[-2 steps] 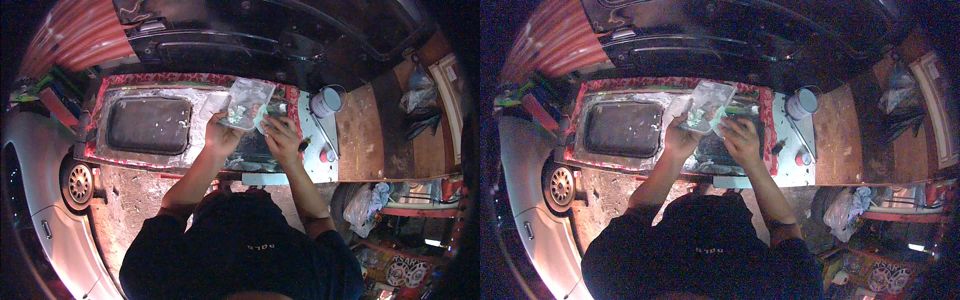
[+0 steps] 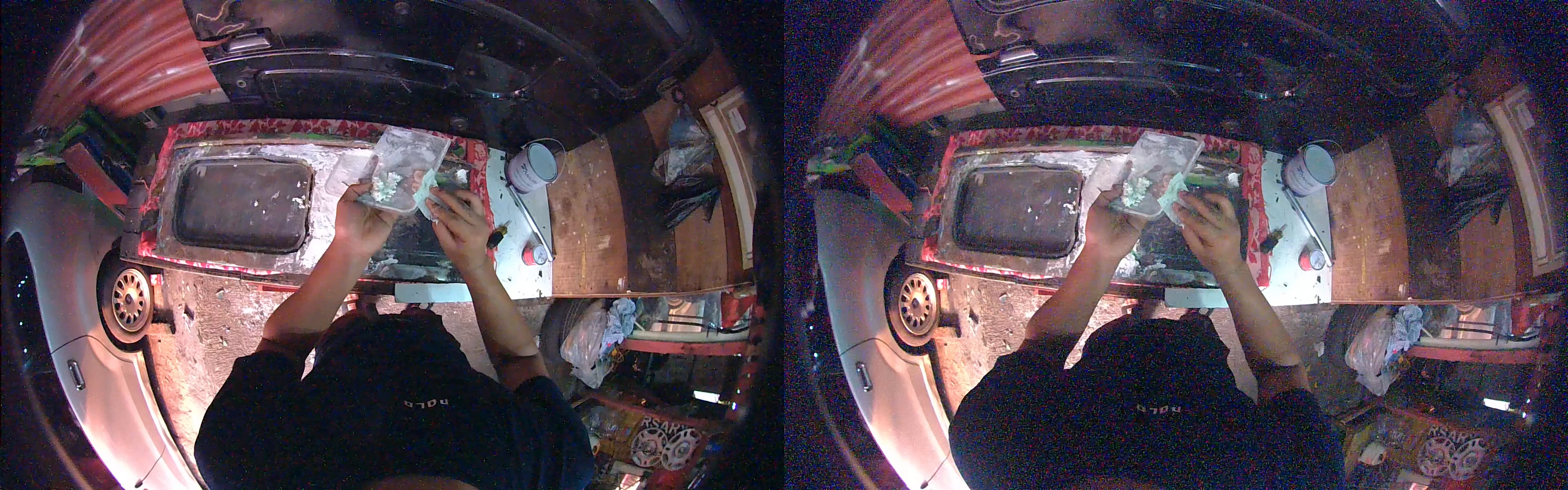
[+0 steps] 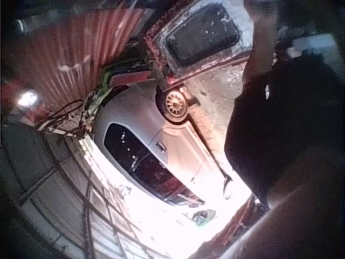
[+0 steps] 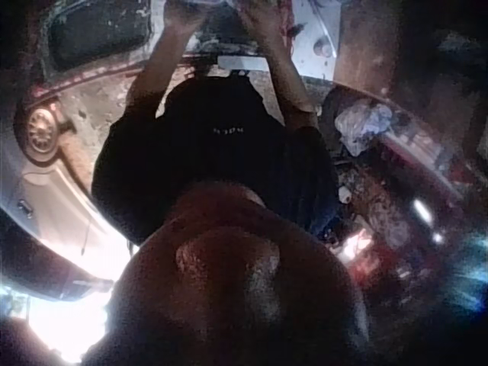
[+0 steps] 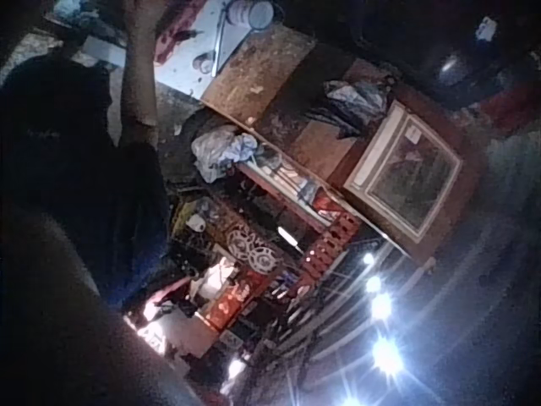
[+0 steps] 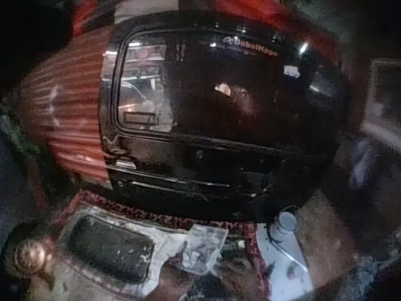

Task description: The person scoops body filler from a container and spreads it onto a car door panel using a putty knife. They repeatedly apply and smooth the filler across the surface of the door.

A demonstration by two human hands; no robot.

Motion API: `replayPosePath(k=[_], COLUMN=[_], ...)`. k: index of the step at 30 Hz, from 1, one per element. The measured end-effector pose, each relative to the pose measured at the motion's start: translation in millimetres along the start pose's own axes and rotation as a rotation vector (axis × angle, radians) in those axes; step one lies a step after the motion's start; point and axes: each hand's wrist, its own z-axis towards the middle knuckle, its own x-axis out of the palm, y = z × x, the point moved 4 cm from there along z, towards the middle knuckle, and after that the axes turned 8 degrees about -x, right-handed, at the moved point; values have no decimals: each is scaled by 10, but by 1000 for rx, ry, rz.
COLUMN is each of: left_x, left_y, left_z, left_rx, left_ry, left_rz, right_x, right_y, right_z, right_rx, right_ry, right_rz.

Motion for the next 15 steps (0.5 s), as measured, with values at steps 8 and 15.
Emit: replayPosePath(k=[8,15], left_x=[24,127], left_y=[-39,-41], left_z=[82,51], left_rx=[44,68], left_ry=[-91,-116], left_rz=[-23,300], right_x=[-19,-283], right_y=[-39,-348], right_z=[-60,27], right_rx=[6,560], right_ry=[4,-211], right_rz=[32,295])
